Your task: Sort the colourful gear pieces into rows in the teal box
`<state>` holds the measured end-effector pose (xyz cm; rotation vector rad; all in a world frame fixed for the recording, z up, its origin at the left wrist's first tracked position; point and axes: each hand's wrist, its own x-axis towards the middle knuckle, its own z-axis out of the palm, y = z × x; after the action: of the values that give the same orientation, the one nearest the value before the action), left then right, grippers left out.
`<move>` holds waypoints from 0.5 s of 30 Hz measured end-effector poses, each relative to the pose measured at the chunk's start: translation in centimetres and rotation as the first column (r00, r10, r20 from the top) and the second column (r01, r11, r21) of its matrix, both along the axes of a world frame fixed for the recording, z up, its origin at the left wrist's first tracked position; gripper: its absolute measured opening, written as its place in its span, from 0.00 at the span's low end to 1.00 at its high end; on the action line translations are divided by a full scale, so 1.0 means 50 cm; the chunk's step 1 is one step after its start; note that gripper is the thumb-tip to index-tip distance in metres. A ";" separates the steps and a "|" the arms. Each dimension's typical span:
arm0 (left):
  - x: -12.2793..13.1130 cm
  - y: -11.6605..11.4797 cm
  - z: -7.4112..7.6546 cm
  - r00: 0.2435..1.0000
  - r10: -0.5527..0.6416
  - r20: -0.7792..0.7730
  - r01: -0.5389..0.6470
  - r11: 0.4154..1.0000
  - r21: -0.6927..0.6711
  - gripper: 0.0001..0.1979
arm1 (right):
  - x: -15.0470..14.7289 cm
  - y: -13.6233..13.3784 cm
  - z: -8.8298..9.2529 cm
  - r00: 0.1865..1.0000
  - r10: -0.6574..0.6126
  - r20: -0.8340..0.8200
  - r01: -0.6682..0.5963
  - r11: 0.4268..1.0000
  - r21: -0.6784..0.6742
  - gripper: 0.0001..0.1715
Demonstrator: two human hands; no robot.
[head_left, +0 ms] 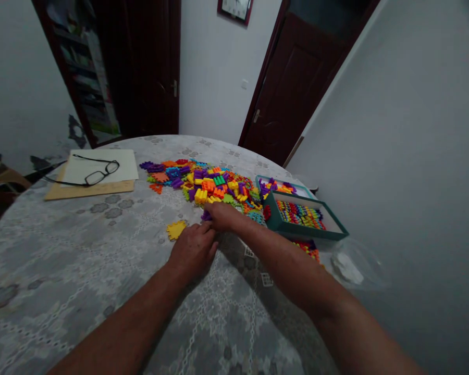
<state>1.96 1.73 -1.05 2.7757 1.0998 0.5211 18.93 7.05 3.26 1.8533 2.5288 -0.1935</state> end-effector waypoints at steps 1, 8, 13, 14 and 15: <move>0.000 -0.001 0.001 1.000 -0.002 -0.005 0.002 1.000 -0.006 0.06 | 0.007 -0.007 0.012 1.000 0.004 -0.007 -0.004 1.000 -0.009 0.15; 0.000 -0.004 0.006 0.999 0.001 -0.050 -0.001 1.000 -0.012 0.06 | 0.190 -0.025 0.128 0.965 -0.141 -0.220 0.158 0.986 0.061 0.15; 0.000 -0.003 0.004 0.998 0.009 -0.061 -0.011 0.999 -0.033 0.05 | 0.379 0.016 0.178 0.710 -0.608 -0.355 0.648 0.762 -0.008 0.16; -0.001 -0.002 0.004 0.998 0.008 -0.063 -0.010 0.999 -0.036 0.05 | 0.409 0.023 0.184 0.665 -0.663 -0.343 0.699 0.715 -0.027 0.15; -0.001 -0.002 0.003 0.998 0.006 -0.064 -0.009 0.999 -0.040 0.05 | 0.434 0.028 0.189 0.630 -0.704 -0.329 0.734 0.677 -0.043 0.14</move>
<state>1.92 1.63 -0.89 2.7729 1.1210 0.4097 40.62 8.46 12.72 3.0081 1.7607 -0.4010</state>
